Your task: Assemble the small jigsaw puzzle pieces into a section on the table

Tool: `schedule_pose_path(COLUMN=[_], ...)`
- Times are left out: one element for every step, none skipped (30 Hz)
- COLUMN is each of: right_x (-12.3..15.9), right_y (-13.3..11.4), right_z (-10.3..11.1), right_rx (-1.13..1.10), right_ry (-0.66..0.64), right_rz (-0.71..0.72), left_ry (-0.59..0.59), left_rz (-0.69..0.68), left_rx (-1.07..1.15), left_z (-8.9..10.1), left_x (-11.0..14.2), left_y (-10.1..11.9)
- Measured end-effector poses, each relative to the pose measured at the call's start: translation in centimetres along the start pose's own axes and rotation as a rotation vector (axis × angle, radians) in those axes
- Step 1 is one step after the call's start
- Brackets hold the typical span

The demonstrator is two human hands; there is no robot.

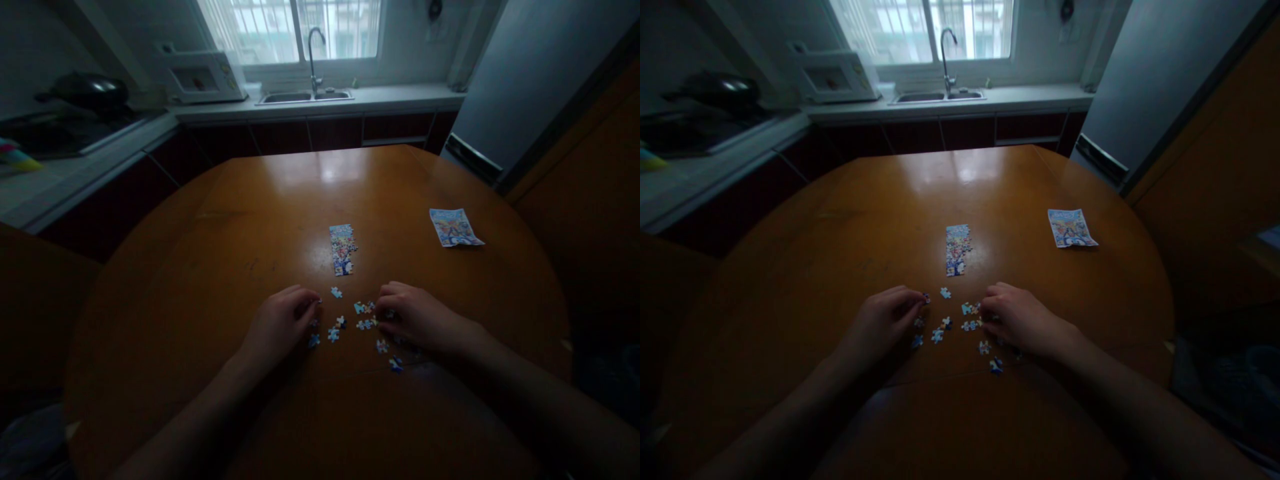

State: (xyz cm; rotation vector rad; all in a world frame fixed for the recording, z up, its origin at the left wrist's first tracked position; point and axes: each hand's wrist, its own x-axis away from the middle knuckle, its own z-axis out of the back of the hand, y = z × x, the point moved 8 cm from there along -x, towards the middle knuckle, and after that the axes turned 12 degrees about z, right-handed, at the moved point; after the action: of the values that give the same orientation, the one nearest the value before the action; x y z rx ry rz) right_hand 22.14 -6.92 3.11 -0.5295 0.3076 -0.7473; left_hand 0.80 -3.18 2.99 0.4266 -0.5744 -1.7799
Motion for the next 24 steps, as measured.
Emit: schedule_pose_path(right_x=[0.0,0.0,0.0,0.1,0.1,0.2,0.2,0.3,0.4,0.4,0.5,0.5,0.6,0.6,0.6,0.6,0.6,0.7,0.7,0.8,0.9,1.0,1.0,1.1], right_y=[-0.2,-0.4,-0.6,-0.6,-0.4,-0.1,0.3,0.7,1.1,1.5,1.8,2.1,2.2,2.4,2.5,2.6,2.7,2.8,3.0,3.2,3.4,3.6,3.8,3.9], right_z=[0.0,0.0,0.1,0.2,0.5,0.8,1.1,1.5,1.9,2.2,2.4,2.5,2.6,2.6,2.6,2.6,2.7,2.7,2.8,3.0,3.1,3.2,3.3,3.4], right_rx=[-0.010,-0.022,-0.032,-0.038,-0.039,-0.032,-0.019,-0.002,0.013,0.022,0.025,0.023,0.015,0.008,0.002,-0.003,-0.006,-0.007,-0.008,-0.007,-0.004,0.001,0.006,0.012], right_ry=[-0.011,-0.023,-0.032,-0.031,-0.016,0.013,0.052,0.097,0.144,0.185,0.220,0.249,0.268,0.281,0.289,0.296,0.305,0.317,0.330,0.346,0.359,0.371,0.380,0.389], right_rz=[0.016,0.033,0.047,0.055,0.051,0.038,0.017,-0.007,-0.031,-0.052,-0.068,-0.082,-0.093,-0.102,-0.110,-0.118,-0.126,-0.137,-0.150,-0.167,-0.184,-0.200,-0.213,-0.223], left_ry=[-0.001,-0.005,-0.008,-0.010,-0.010,-0.010,-0.009,-0.007,-0.007,-0.007,-0.008,-0.010,-0.012,-0.014,-0.014,-0.014,-0.013,-0.014,-0.012,-0.010,-0.006,-0.002,0.000,0.003], left_rz=[0.003,0.005,0.006,0.007,0.007,0.007,0.007,0.008,0.007,0.006,0.003,0.001,-0.002,-0.005,-0.007,-0.008,-0.007,-0.006,-0.004,-0.002,0.001,0.002,0.002,0.001], left_rx=[-0.005,-0.009,-0.011,-0.012,-0.010,-0.009,-0.009,-0.011,-0.015,-0.017,-0.019,-0.020,-0.020,-0.019,-0.017,-0.015,-0.011,-0.007,-0.003,0.000,0.000,-0.001,-0.004,-0.006], left_z=[0.0,-0.1,-0.1,-0.1,-0.1,-0.1,-0.1,-0.1,-0.1,-0.1,-0.1,-0.1,-0.1,-0.1,-0.1,-0.1,-0.1,-0.1,-0.1,-0.1,-0.1,-0.1,-0.1,-0.1], left_x=[0.0,0.0,0.0,0.0,0.0,0.0,0.0,0.0,0.0,0.1,0.1,0.1,0.1,0.1,0.1,0.1,0.1,0.1,0.1,0.1,0.1,0.1,0.1,0.1], left_y=[0.0,0.0,0.0,0.0,0.0,0.0,-0.1,-0.1,-0.1,-0.1,0.0,0.0,0.0,0.0,0.1,0.1,0.1,0.1,0.0,0.0,0.0,0.0,0.0,0.0])
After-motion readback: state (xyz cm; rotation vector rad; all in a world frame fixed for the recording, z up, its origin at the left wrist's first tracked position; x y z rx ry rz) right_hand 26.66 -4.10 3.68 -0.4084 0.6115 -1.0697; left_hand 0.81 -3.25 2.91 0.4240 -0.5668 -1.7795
